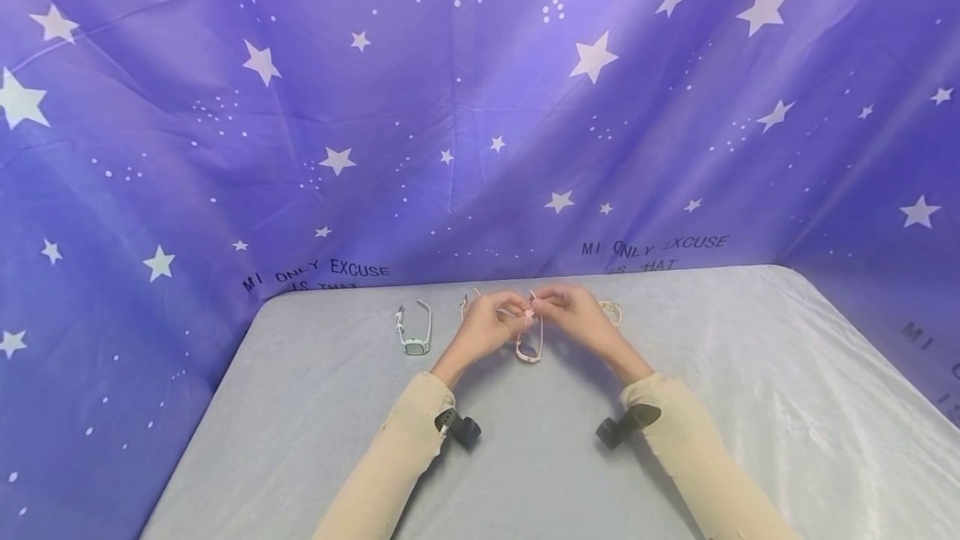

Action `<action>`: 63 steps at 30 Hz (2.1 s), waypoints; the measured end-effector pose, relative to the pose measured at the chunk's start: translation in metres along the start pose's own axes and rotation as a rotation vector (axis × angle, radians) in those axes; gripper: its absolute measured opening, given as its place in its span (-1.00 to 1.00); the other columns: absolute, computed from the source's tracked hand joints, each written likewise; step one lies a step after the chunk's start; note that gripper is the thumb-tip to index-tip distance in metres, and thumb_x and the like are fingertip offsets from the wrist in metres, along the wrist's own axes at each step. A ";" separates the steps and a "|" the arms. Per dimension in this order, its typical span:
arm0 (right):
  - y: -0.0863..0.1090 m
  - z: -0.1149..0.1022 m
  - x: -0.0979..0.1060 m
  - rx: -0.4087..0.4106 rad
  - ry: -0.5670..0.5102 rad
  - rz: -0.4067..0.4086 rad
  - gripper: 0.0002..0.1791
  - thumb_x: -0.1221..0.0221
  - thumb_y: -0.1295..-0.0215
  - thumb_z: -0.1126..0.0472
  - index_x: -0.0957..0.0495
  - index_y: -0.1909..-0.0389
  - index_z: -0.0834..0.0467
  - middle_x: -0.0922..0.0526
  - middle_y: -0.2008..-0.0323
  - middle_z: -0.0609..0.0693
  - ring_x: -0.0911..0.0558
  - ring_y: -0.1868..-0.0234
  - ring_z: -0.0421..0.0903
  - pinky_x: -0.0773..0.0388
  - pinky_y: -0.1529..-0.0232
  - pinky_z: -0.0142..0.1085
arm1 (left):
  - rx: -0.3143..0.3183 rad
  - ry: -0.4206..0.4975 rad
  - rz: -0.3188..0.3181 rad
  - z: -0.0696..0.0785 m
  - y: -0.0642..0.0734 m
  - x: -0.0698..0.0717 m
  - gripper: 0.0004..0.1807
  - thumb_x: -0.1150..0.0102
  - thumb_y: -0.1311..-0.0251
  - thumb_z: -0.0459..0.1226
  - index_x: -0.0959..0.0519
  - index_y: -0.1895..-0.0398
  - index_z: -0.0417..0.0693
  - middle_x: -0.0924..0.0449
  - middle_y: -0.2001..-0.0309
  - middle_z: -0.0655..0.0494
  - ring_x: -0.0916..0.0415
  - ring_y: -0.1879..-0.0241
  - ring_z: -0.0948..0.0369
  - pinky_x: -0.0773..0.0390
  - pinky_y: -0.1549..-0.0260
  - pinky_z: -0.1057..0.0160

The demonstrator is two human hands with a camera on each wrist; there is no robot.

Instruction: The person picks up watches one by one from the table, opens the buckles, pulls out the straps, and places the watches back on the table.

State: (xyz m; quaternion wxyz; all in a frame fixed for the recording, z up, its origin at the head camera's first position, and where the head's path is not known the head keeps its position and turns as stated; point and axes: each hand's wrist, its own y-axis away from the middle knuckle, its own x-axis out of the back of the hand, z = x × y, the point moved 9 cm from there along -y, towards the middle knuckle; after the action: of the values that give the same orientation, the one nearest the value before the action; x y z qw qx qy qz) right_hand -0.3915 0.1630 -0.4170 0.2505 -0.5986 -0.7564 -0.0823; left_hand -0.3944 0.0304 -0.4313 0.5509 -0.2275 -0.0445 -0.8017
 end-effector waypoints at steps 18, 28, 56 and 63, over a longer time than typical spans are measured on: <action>0.002 0.010 -0.004 -0.084 -0.239 -0.098 -0.60 -0.04 -0.53 0.30 -0.36 -0.21 0.51 -0.64 -0.05 0.49 -0.71 -0.06 0.30 -0.71 -0.11 -0.11 | 0.024 0.018 -0.003 -0.003 0.000 0.003 -0.82 -0.35 -0.19 -0.43 -0.68 0.14 -0.24 -0.74 0.16 -0.21 -0.74 0.32 0.10 -0.71 0.39 0.35; 0.002 0.005 -0.005 -0.048 -0.274 -0.109 -0.61 0.00 -0.51 0.38 -0.32 -0.24 0.51 -0.57 -0.13 0.54 -0.70 -0.09 0.29 -0.71 -0.10 -0.18 | 0.027 0.052 -0.034 -0.004 0.000 0.001 -0.77 -0.35 -0.19 -0.40 -0.65 0.09 -0.25 -0.73 0.17 -0.22 -0.74 0.27 0.06 -0.75 0.32 0.30; 0.008 -0.010 -0.008 -0.035 -0.205 -0.090 -0.70 -0.03 -0.52 0.38 -0.36 -0.14 0.46 -0.62 -0.07 0.51 -0.68 -0.10 0.34 -0.71 -0.09 -0.15 | 0.024 0.092 -0.020 0.001 0.000 -0.002 -0.86 -0.23 -0.37 -0.33 -0.62 0.11 -0.22 -0.71 0.17 -0.27 -0.71 0.27 -0.14 -0.74 0.45 0.28; 0.008 -0.010 -0.008 -0.024 -0.188 -0.084 -0.72 -0.02 -0.52 0.39 -0.37 -0.13 0.46 -0.64 -0.04 0.52 -0.70 -0.06 0.34 -0.68 -0.12 0.02 | 0.004 0.109 -0.008 0.002 0.000 -0.003 -0.87 -0.24 -0.34 -0.34 -0.62 0.15 -0.25 -0.69 0.18 -0.28 -0.70 0.33 -0.06 -0.75 0.47 0.22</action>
State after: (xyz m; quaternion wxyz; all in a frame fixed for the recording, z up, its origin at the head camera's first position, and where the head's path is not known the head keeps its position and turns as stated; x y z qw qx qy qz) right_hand -0.3801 0.1536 -0.4134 0.1679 -0.5744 -0.7999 -0.0452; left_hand -0.3929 0.0332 -0.4308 0.5499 -0.1823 -0.0168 -0.8149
